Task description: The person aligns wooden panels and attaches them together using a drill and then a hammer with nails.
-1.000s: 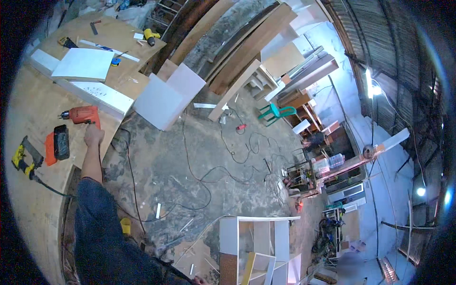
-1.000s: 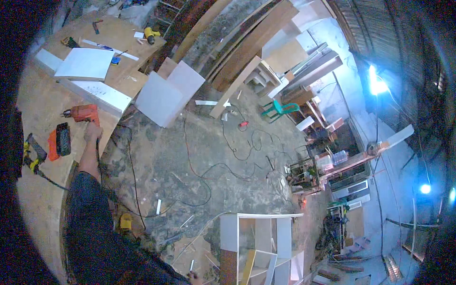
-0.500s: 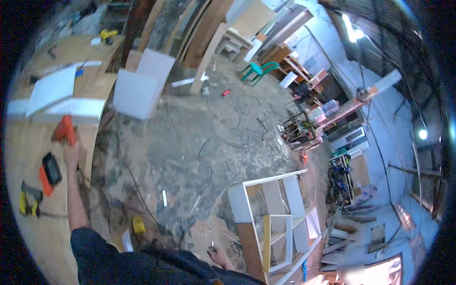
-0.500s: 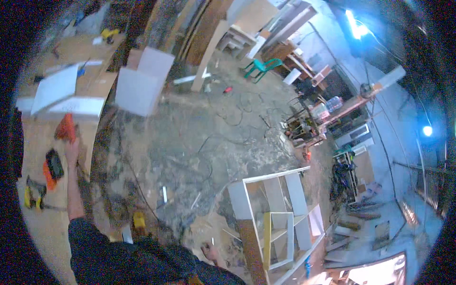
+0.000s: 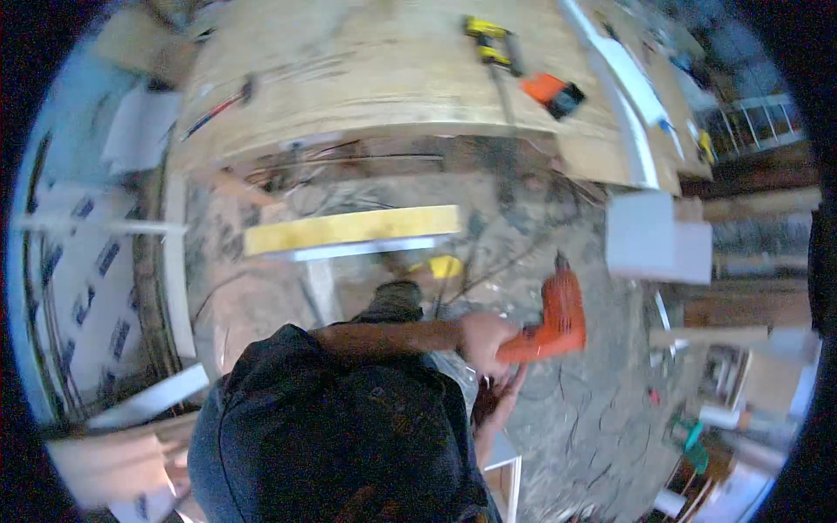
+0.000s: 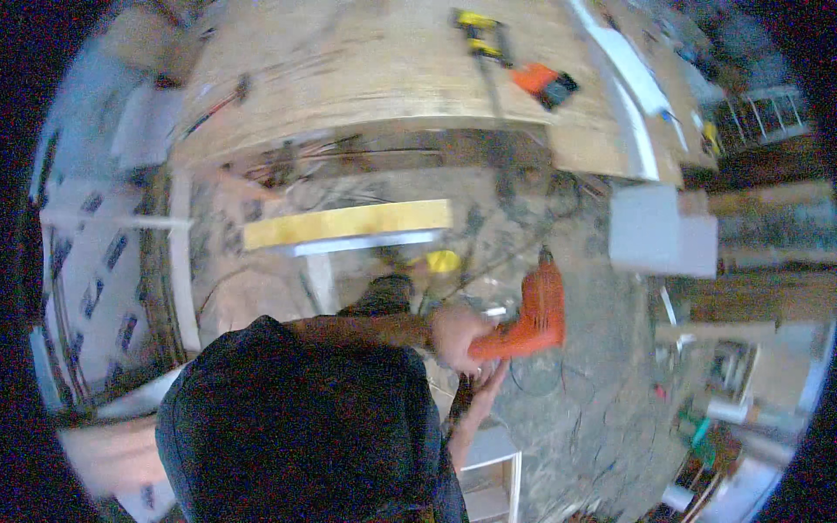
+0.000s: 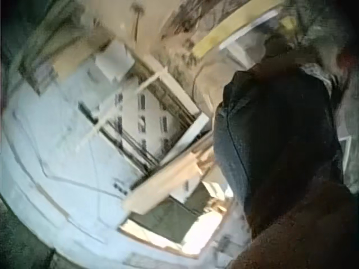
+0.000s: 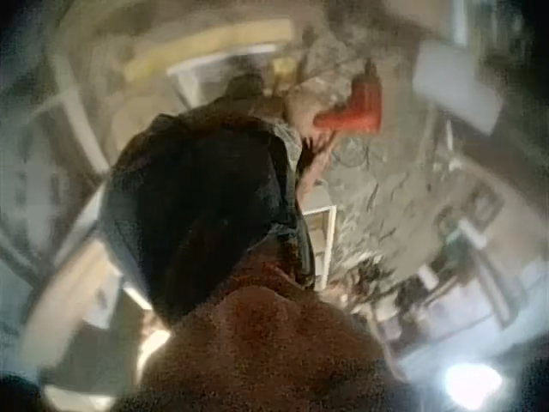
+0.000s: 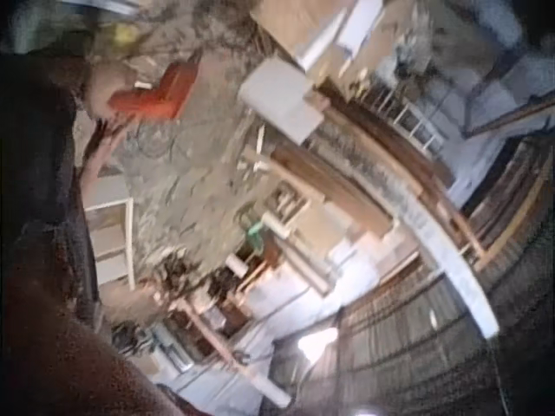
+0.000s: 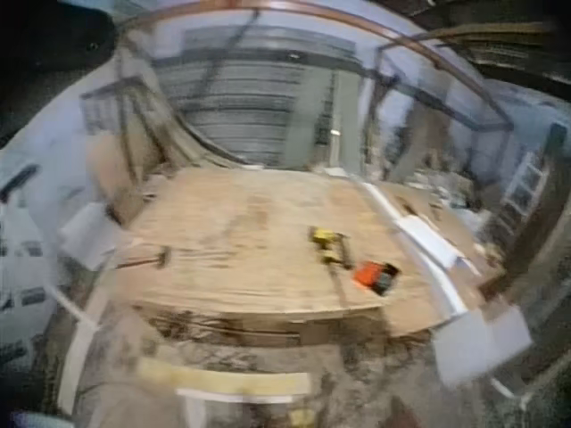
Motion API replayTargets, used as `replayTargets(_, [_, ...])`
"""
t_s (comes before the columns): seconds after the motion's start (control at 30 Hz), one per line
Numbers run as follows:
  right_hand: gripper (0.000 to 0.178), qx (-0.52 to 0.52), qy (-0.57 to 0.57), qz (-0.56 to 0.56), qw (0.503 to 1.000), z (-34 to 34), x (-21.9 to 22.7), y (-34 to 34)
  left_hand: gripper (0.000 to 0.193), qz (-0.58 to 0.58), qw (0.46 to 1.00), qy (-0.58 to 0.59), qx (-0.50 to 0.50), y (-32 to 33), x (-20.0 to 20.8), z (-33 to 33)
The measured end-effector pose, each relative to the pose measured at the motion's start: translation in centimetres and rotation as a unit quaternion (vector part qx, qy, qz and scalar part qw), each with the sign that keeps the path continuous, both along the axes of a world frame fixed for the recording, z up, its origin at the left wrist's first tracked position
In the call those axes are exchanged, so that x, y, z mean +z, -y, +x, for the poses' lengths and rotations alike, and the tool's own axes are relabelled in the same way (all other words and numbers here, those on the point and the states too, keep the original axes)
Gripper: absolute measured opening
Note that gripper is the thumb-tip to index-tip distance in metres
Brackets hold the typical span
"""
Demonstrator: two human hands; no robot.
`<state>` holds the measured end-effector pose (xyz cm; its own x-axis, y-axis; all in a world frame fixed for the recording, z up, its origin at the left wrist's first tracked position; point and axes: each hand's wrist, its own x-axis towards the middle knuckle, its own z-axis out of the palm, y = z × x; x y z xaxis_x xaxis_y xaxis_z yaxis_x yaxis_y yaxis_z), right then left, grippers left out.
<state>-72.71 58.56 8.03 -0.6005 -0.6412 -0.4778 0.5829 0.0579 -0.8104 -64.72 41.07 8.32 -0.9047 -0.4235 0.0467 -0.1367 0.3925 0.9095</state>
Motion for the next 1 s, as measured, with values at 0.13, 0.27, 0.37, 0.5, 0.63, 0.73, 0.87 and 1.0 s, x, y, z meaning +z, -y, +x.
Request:
replayTargets(0.13, [0.063, 0.054, 0.011, -0.006, 0.998, 3.5, -2.5, -5.0, 0.042, 0.001, 0.991, 0.105, -0.083, -7.4, -0.4, 8.1])
replayTargets(0.27, [0.054, 0.012, 0.070, 0.036, 0.997, 8.9, -0.2, -4.6, 0.040, 0.024, 0.984, 0.146, -0.096, -9.8, 0.4, 12.4])
replayTargets(0.37, [0.056, 0.069, 0.022, 0.057, 0.996, 11.4, -0.9, -5.2, 0.039, 0.036, 0.983, 0.147, -0.106, -10.7, 0.0, 15.6])
replayTargets(0.5, [0.063, 0.061, 0.101, 0.011, 0.993, 14.5, -1.5, -4.8, 0.043, 0.028, 0.978, 0.155, -0.140, -10.5, -1.3, 19.2])
replayTargets(0.63, [0.060, 0.049, 0.072, 0.037, 0.996, 18.2, -1.8, -5.1, 0.051, 0.046, 0.988, 0.099, -0.113, -9.0, -4.4, 26.1])
replayTargets(0.73, [0.056, 0.115, 0.054, 0.029, 0.991, 18.9, -3.0, -4.8, 0.054, 0.030, 0.992, 0.121, -0.018, -6.0, -5.5, 35.0])
replayTargets(0.87, [0.047, 0.199, -0.132, 0.047, 0.970, 26.8, -1.9, 0.8, 0.051, 0.032, 0.973, 0.193, 0.120, -3.8, -14.0, 51.1])
replayTargets(1.0, [0.030, 0.302, -0.260, 0.157, 0.903, 32.2, -3.0, 5.5, 0.042, 0.131, 0.949, 0.172, 0.228, -1.2, -17.3, 62.0])
